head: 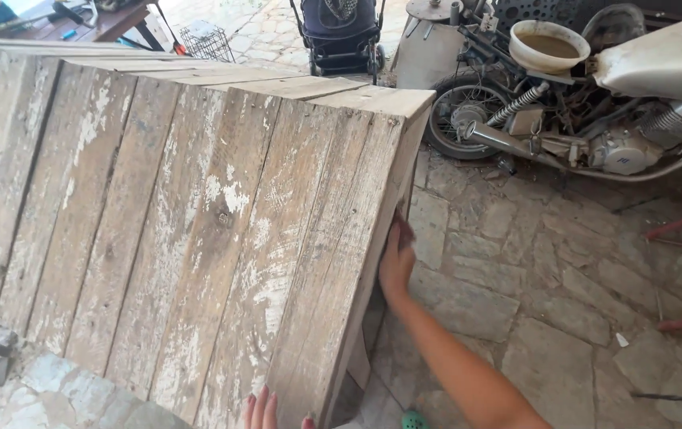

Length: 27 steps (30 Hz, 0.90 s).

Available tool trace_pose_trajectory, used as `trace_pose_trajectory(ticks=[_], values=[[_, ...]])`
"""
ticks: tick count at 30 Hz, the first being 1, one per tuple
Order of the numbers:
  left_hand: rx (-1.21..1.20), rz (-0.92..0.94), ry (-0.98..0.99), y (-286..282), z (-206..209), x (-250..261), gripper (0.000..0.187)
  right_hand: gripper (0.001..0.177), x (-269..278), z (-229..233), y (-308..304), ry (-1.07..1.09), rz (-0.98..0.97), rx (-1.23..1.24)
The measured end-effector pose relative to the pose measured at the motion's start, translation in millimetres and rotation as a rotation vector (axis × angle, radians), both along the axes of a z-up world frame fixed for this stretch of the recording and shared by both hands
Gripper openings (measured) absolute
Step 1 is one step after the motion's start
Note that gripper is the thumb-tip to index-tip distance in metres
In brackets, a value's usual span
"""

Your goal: Manual sanding of a wooden doghouse structure using sandpaper to smooth the surface.

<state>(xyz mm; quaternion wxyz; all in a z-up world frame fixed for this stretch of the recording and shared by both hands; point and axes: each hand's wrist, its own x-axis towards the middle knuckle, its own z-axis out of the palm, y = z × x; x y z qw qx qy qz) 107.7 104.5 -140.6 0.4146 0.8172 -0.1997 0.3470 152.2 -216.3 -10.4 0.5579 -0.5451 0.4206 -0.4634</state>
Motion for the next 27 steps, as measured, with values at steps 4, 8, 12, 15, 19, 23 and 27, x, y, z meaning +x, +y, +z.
trace_pose_trajectory(ticks=[4,8,12,15,19,23,27], values=[[-0.011,0.004,0.03,-2,36,-3,0.064,0.047,-51,7,126,-0.172,0.085,-0.017],[-0.095,-0.052,0.04,-17,124,-31,0.048,0.024,-33,-23,83,-0.132,0.046,-0.064],[-0.205,-0.109,0.222,-16,151,-44,0.045,0.046,-57,16,130,-0.271,0.143,-0.172],[-0.164,-0.191,0.063,21,36,-1,0.054,0.036,-70,1,176,-0.288,0.025,-0.237],[-0.086,-0.113,0.097,25,95,-42,0.047,0.027,-51,-3,128,-0.167,-0.052,-0.201],[-0.012,-0.219,0.063,57,25,-6,0.055,0.04,-62,22,157,-0.203,0.035,-0.122],[-0.082,-0.12,0.042,41,105,-39,0.044,0.05,-36,-41,111,-0.02,-0.068,0.022]])
